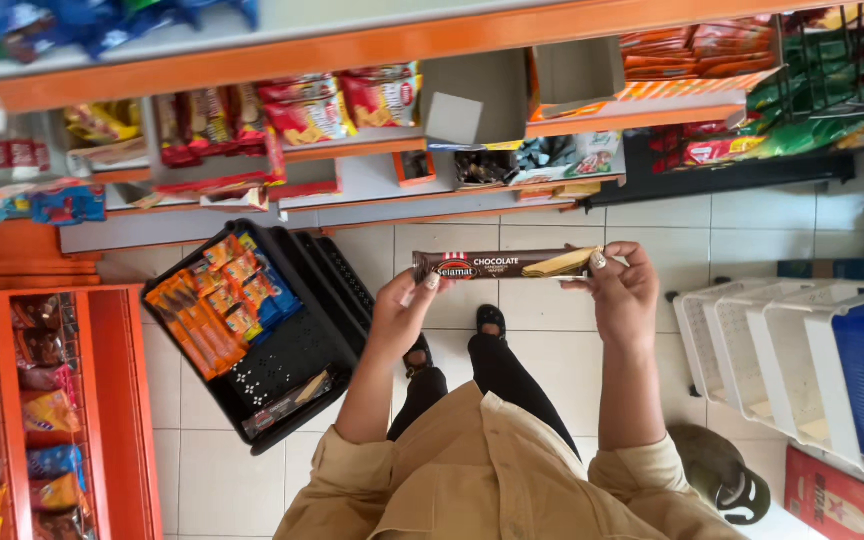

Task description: The person takes chocolate wafer bars from a black crate on the floor and places them onto shelves in the snack aisle.

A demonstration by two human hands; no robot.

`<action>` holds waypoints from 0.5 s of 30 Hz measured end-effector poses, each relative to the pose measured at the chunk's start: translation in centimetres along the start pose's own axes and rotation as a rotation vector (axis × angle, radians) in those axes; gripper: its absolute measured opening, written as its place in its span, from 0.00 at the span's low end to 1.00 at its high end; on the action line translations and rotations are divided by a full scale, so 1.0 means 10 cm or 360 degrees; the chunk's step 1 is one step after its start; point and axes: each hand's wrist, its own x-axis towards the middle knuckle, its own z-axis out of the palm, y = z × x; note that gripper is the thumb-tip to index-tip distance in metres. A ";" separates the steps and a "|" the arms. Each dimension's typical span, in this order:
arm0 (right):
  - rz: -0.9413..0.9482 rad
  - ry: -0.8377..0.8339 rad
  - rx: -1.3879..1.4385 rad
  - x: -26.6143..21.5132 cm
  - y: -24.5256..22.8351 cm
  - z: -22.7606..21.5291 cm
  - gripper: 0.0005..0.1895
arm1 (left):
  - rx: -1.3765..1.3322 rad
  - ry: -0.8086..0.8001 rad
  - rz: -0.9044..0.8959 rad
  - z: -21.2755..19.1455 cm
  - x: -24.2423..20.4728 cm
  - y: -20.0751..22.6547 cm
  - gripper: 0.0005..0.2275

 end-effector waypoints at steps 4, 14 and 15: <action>0.0063 -0.0153 0.0125 -0.21 0.34 -0.03 0.08 | 0.0177 0.0127 0.0069 -0.52 -0.34 0.26 0.08; 0.0170 -0.0412 0.0121 -0.67 0.54 0.70 0.06 | 0.0317 0.0475 0.0177 -1.28 -1.13 0.36 0.09; 0.0171 -0.0448 0.0135 -0.69 0.59 0.69 0.06 | 0.0308 0.0508 0.0201 -1.33 -1.20 0.36 0.09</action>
